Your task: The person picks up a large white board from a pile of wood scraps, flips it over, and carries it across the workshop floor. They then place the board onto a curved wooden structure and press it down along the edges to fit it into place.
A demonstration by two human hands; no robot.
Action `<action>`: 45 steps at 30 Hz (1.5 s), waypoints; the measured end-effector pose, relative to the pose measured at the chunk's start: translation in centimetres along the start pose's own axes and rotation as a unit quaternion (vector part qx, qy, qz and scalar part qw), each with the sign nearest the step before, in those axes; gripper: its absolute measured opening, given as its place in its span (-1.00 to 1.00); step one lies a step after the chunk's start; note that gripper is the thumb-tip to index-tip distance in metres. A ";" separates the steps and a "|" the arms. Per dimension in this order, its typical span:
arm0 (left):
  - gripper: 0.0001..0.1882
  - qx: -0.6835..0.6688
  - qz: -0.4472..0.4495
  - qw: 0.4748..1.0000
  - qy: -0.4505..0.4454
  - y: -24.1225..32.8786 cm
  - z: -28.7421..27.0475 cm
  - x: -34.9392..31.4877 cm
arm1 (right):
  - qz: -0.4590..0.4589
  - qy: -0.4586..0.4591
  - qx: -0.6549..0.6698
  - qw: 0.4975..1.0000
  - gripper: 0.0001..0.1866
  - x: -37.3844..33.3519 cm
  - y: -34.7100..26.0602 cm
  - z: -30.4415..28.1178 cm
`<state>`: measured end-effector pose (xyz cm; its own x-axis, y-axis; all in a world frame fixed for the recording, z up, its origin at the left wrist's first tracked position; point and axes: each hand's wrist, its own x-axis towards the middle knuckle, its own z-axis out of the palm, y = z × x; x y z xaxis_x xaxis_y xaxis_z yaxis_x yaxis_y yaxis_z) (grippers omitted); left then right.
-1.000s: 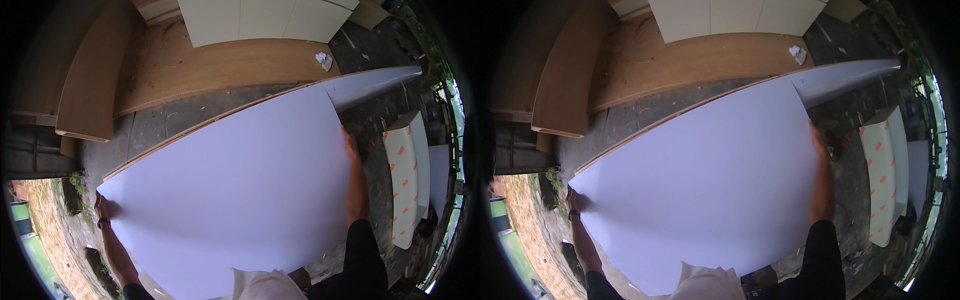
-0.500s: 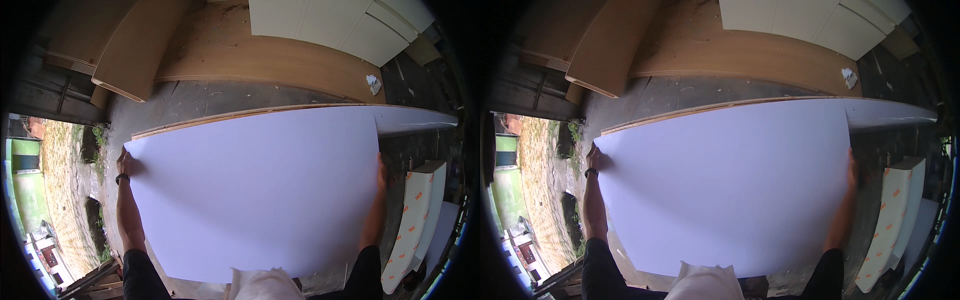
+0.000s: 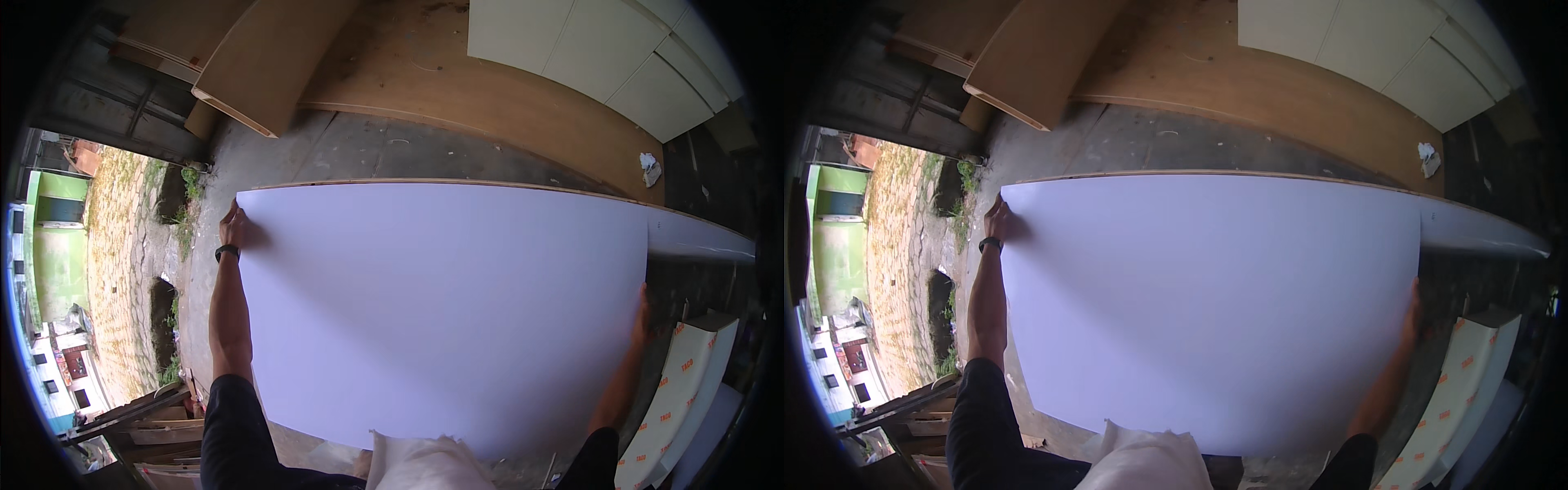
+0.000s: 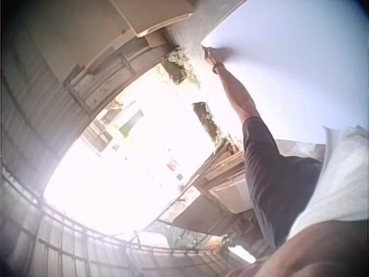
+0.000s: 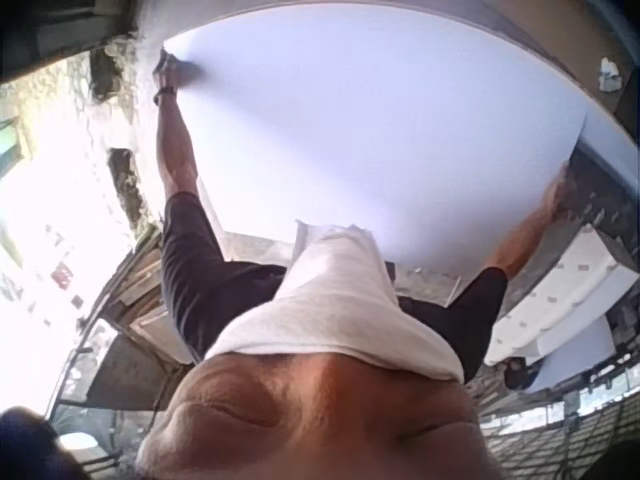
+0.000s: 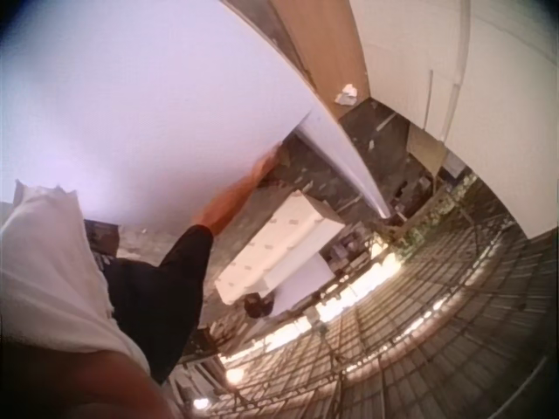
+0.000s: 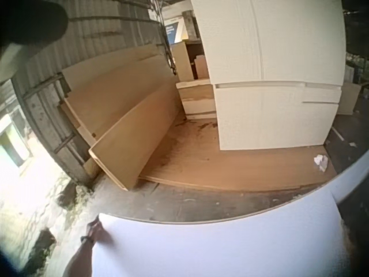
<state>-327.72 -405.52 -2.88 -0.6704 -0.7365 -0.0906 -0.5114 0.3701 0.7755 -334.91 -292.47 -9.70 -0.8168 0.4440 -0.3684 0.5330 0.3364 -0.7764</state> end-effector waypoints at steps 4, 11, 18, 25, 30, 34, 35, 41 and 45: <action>-0.50 0.054 0.028 0.997 0.052 -1.4 -2.2 0.2 | 0.001 -0.037 0.135 0.990 -0.25 -2.2 -2.6 1.7; -0.54 0.028 0.051 0.998 0.038 -1.0 1.0 0.0 | -0.072 -0.017 0.324 0.943 -0.25 -1.0 -2.0 -0.4; -0.53 0.066 0.014 0.997 0.042 -2.3 1.2 0.7 | 0.105 0.028 0.738 0.666 -0.21 -0.9 -4.0 1.1; -0.54 0.214 0.000 0.973 0.087 -2.3 3.3 0.1 | 0.025 0.011 0.178 0.984 -0.23 -0.9 -3.1 1.0; -0.56 0.231 -0.018 0.969 0.083 -0.7 2.1 -0.5 | 0.049 0.009 0.081 0.996 -0.24 -1.7 -2.6 1.1; -0.55 0.227 -0.015 0.973 0.049 0.0 2.6 -0.9 | 0.051 0.015 0.049 0.997 -0.25 -1.7 -3.5 0.3; -0.55 0.226 -0.016 0.973 0.039 0.1 2.7 -0.6 | 0.050 0.016 0.043 0.998 -0.25 -1.7 -3.8 0.0; -0.48 0.154 0.045 0.986 0.036 0.8 3.1 2.7 | 0.049 0.001 0.021 0.999 -0.26 -0.8 -4.3 0.3; -0.46 0.109 -0.011 0.993 -0.032 1.3 4.1 3.7 | 0.049 0.011 -0.002 0.999 -0.26 -1.4 -4.4 -0.9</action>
<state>-333.10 -405.44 -4.77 -0.6877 -0.7102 -0.1509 -0.6255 0.4740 0.6198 -335.91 -293.84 -5.35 -0.7554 0.4937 -0.4309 0.6110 0.2929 -0.7355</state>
